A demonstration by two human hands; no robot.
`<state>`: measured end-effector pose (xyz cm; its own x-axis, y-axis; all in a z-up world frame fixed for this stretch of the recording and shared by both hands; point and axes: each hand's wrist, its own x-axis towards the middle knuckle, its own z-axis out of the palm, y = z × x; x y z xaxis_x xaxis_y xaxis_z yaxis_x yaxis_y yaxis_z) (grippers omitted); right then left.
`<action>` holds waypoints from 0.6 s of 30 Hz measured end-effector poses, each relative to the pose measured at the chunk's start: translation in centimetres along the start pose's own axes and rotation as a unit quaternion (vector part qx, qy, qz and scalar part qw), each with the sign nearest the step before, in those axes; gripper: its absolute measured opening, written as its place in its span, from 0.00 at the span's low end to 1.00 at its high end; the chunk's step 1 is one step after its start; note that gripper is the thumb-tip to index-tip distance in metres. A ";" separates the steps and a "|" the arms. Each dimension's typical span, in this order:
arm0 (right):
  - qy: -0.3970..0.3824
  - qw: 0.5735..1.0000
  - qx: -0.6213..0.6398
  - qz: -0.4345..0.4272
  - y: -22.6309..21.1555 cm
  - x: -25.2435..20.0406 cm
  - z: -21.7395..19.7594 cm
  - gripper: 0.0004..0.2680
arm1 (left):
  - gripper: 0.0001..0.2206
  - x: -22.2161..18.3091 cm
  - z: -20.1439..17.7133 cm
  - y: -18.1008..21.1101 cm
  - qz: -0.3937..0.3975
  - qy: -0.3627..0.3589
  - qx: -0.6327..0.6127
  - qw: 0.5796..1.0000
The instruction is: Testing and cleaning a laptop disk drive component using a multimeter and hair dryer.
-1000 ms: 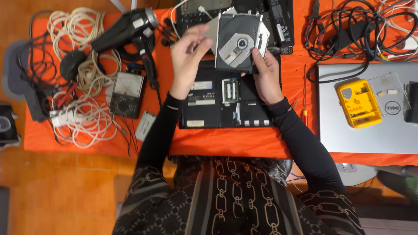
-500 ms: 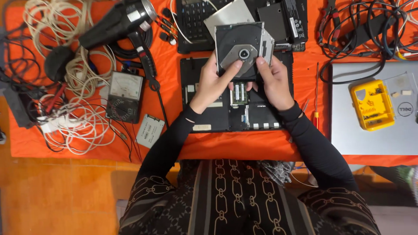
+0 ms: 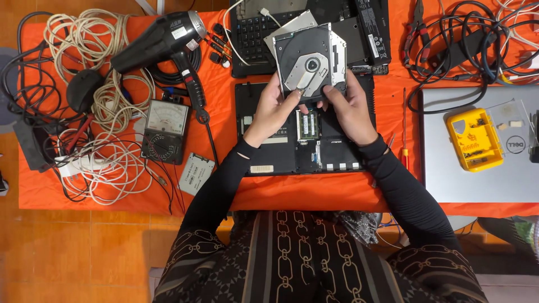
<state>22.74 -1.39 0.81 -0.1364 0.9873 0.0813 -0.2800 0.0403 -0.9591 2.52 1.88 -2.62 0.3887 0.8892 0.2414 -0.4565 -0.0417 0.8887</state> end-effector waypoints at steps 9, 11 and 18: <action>-0.015 0.998 -0.051 -0.022 0.1 0.1 -0.1 0.11 | 0.21 0.1 -0.2 -0.3 -0.009 -0.001 0.015 1.000; -0.022 0.999 -0.046 -0.018 0.3 0.1 -0.1 0.12 | 0.22 -0.1 -0.5 -0.6 -0.018 0.017 0.013 1.000; -0.024 0.998 -0.057 -0.019 0.5 0.0 -0.2 0.14 | 0.22 0.1 -0.2 0.2 -0.011 0.006 0.015 1.000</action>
<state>22.81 -1.31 0.30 -0.1733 0.9764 0.1289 -0.1754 0.0982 -0.9796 2.34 2.05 -2.51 0.3876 0.8958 0.2176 -0.4238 -0.0365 0.9050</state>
